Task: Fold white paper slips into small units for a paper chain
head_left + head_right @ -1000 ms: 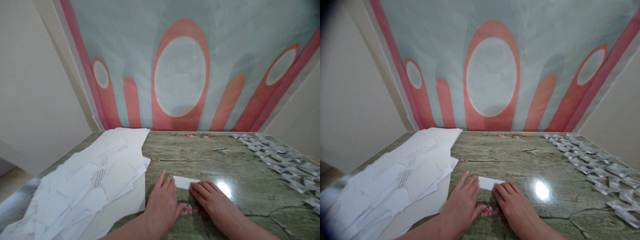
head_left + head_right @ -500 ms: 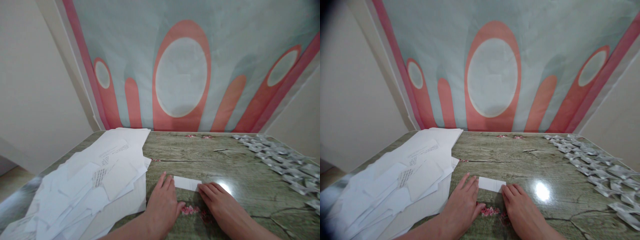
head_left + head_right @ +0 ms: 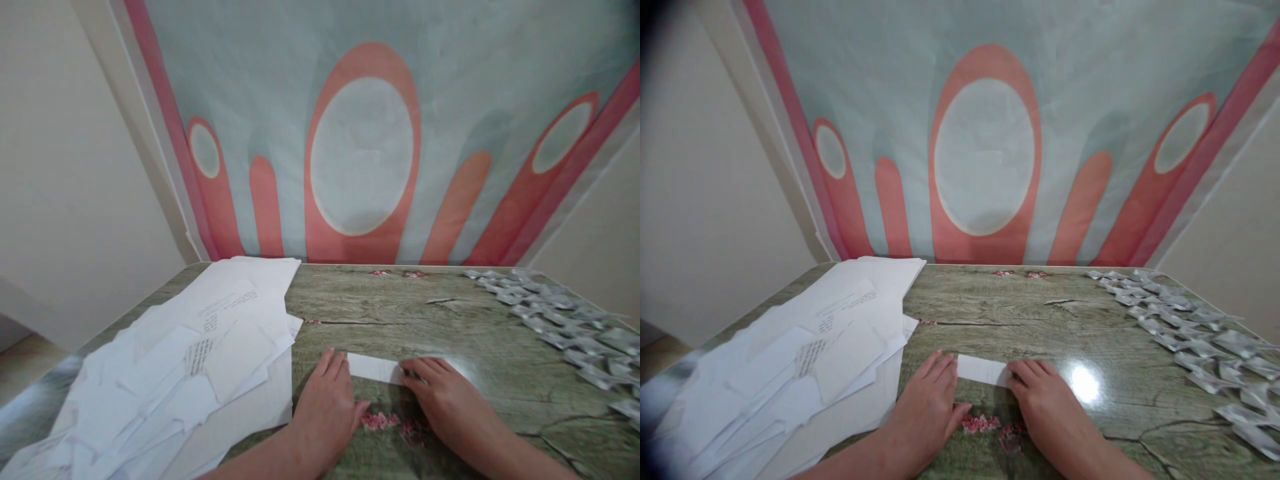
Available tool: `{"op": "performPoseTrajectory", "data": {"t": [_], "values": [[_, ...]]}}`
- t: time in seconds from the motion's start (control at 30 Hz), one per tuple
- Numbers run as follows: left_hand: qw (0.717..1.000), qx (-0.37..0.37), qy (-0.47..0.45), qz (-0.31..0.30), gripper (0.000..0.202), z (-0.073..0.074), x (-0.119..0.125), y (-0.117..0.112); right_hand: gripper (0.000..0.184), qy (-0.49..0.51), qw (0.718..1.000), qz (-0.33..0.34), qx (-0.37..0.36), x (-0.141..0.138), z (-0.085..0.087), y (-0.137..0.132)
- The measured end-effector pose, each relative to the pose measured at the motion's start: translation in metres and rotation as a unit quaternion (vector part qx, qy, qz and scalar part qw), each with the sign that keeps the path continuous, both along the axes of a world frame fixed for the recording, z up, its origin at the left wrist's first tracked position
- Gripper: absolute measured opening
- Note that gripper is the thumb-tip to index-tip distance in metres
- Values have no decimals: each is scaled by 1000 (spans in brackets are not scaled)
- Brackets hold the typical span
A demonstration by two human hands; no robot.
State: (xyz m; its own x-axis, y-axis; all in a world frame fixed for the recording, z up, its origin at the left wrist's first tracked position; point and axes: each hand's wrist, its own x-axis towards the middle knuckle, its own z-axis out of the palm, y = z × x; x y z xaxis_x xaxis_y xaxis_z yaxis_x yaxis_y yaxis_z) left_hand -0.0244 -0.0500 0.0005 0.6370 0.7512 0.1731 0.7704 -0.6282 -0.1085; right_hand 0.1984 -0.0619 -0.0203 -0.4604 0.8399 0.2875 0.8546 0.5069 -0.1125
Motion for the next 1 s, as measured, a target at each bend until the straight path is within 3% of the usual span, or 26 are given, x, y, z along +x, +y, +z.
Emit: {"op": "performPoseTrajectory", "data": {"t": [0.2,0.5,0.67,0.87,1.0], "values": [[999,-8,-36,-2,44,-1,-3,2,35,125,988,-11,-89,5,-2,15],[997,-69,-45,-12,22,16,-7,10,40,185,961,-33,-201,-6,7,32],[995,-88,-27,-28,15,23,-1,15,42,234,949,-30,-209,-12,8,31],[995,-94,-33,-9,48,24,17,20,37,254,946,-7,-200,-18,13,23],[991,-112,-64,-21,35,17,20,22,32,255,951,-3,-176,-21,12,18]]}}
